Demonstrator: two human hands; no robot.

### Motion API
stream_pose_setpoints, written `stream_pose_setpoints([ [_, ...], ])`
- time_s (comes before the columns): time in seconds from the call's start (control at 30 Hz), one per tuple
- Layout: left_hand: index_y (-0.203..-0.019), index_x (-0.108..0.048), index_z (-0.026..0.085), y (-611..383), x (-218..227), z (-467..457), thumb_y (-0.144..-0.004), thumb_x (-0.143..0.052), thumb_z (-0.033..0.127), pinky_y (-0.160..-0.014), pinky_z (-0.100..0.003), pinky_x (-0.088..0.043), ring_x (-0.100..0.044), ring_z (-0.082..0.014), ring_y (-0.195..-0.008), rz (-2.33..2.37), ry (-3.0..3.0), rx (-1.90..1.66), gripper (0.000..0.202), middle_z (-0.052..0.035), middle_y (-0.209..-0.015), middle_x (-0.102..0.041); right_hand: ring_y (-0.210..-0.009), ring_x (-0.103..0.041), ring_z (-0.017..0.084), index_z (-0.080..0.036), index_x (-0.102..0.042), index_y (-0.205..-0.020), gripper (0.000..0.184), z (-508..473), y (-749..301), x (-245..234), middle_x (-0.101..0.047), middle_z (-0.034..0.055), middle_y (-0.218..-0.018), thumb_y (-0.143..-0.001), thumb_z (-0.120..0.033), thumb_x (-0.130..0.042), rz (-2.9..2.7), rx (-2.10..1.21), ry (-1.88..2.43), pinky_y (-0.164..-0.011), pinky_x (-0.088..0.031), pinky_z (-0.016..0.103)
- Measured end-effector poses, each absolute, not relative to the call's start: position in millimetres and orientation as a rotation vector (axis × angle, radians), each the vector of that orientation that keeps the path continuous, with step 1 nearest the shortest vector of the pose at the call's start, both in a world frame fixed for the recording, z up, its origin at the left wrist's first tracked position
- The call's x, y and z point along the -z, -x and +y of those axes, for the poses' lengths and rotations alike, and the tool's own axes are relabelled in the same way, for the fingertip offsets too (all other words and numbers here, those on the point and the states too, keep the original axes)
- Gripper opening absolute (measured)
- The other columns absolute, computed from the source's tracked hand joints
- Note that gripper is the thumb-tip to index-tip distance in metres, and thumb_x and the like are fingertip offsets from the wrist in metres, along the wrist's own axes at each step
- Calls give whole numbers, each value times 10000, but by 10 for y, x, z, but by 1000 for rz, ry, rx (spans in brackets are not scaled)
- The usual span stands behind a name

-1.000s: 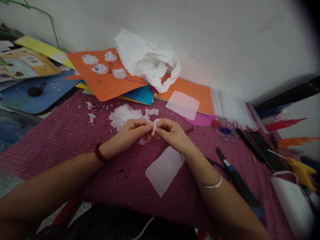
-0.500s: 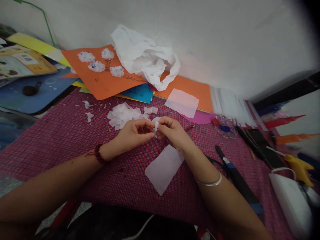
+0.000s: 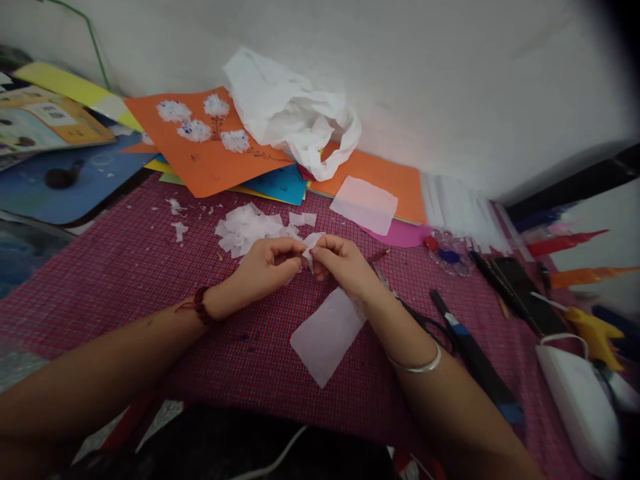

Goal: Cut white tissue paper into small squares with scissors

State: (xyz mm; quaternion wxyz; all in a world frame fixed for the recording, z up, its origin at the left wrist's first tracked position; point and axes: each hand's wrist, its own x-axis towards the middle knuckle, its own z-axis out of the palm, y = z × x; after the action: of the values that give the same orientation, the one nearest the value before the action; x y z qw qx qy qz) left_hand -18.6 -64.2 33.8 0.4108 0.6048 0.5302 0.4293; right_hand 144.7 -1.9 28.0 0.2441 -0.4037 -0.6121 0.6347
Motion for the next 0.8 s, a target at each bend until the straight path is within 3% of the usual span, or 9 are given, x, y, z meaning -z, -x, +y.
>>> stream_pose_setpoints([
  [0.27, -692, -675, 171, 228, -195, -593, -850, -594, 342, -576, -232, -496, -608, -106, -587, 1169, -1203, -1101, 246, -19, -663, -688, -484, -488, 80, -218, -516, -638, 193, -17, -1447, -318, -538, -49, -535, -826, -244, -548, -1804, -1715, 1092, -493, -422, 237],
  [0.8, -655, -643, 164, 213, -208, -588, -809, -622, 285, -484, -194, -456, -577, -85, -508, 1198, -1117, -1080, 197, -13, -599, -670, -496, -512, 82, -210, -511, -652, 194, -47, -1431, -351, -550, -47, -545, -843, -222, -545, -1877, -1668, 1108, -505, -442, 236],
])
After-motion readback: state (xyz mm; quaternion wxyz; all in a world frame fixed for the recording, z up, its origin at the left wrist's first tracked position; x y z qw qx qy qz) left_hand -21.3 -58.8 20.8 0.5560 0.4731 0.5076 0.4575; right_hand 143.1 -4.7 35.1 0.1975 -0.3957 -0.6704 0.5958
